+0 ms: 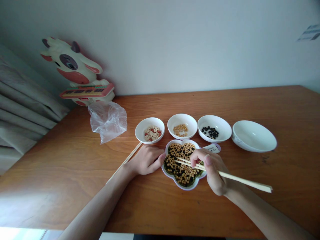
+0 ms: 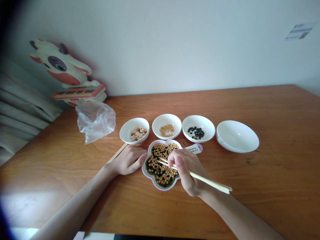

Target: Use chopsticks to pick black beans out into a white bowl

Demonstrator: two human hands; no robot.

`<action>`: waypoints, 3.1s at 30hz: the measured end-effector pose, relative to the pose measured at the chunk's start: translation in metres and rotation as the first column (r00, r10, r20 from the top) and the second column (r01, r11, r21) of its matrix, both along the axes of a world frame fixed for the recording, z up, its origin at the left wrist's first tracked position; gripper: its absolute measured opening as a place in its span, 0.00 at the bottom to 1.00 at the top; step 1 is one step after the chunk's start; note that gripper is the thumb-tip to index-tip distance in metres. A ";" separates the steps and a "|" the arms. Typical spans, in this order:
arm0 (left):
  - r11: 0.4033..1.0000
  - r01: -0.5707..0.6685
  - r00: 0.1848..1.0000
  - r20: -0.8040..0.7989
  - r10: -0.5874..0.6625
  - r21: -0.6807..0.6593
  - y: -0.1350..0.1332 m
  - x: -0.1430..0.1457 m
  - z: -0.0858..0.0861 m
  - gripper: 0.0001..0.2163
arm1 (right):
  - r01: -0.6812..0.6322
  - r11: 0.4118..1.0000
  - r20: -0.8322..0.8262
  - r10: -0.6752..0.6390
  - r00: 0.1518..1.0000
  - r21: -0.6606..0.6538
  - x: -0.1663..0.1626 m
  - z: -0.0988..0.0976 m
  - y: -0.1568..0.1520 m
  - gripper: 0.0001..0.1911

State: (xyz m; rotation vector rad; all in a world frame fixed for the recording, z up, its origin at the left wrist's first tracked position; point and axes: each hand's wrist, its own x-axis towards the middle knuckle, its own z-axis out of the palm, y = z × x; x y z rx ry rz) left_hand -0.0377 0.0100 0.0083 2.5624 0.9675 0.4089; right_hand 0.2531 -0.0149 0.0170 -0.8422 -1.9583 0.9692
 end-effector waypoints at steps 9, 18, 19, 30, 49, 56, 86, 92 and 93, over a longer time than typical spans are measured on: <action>1.000 -0.003 1.000 -0.029 0.002 -0.005 0.001 -0.001 -0.004 0.20 | 0.000 1.000 -0.001 0.000 1.000 0.002 0.000 -0.003 0.002 0.32; 1.000 0.003 1.000 -0.016 -0.003 -0.010 0.000 -0.001 -0.004 0.20 | 0.005 1.000 -0.022 -0.005 1.000 0.005 -0.002 -0.007 0.000 0.31; 1.000 0.003 1.000 -0.016 -0.003 -0.008 0.000 -0.001 -0.004 0.20 | 0.011 1.000 -0.023 -0.011 1.000 0.001 -0.002 -0.008 0.000 0.31; 1.000 0.007 1.000 0.012 -0.007 -0.007 0.001 -0.002 -0.006 0.20 | 0.018 1.000 0.004 -0.018 1.000 0.001 -0.004 -0.004 0.001 0.31; 1.000 -0.012 1.000 0.021 0.013 -0.024 0.000 -0.001 -0.004 0.20 | -0.096 0.987 0.130 0.080 0.988 0.126 0.004 -0.003 0.001 0.29; 1.000 -0.011 1.000 0.026 0.012 -0.021 0.001 -0.002 -0.005 0.20 | -0.012 0.992 0.082 0.001 0.997 0.127 -0.002 -0.003 -0.010 0.33; 1.000 -0.004 1.000 0.019 0.004 0.003 0.001 -0.001 -0.002 0.20 | 0.027 1.000 -0.018 -0.027 0.999 0.008 0.003 -0.008 -0.003 0.30; 1.000 -0.008 1.000 0.023 0.008 0.014 0.001 -0.001 -0.004 0.20 | 0.097 0.982 -0.090 -0.113 0.989 -0.163 0.007 -0.010 -0.001 0.37; 1.000 -0.007 1.000 0.024 0.007 0.015 0.001 -0.001 -0.004 0.20 | 0.099 0.977 -0.099 -0.119 0.988 -0.191 0.007 -0.010 -0.001 0.37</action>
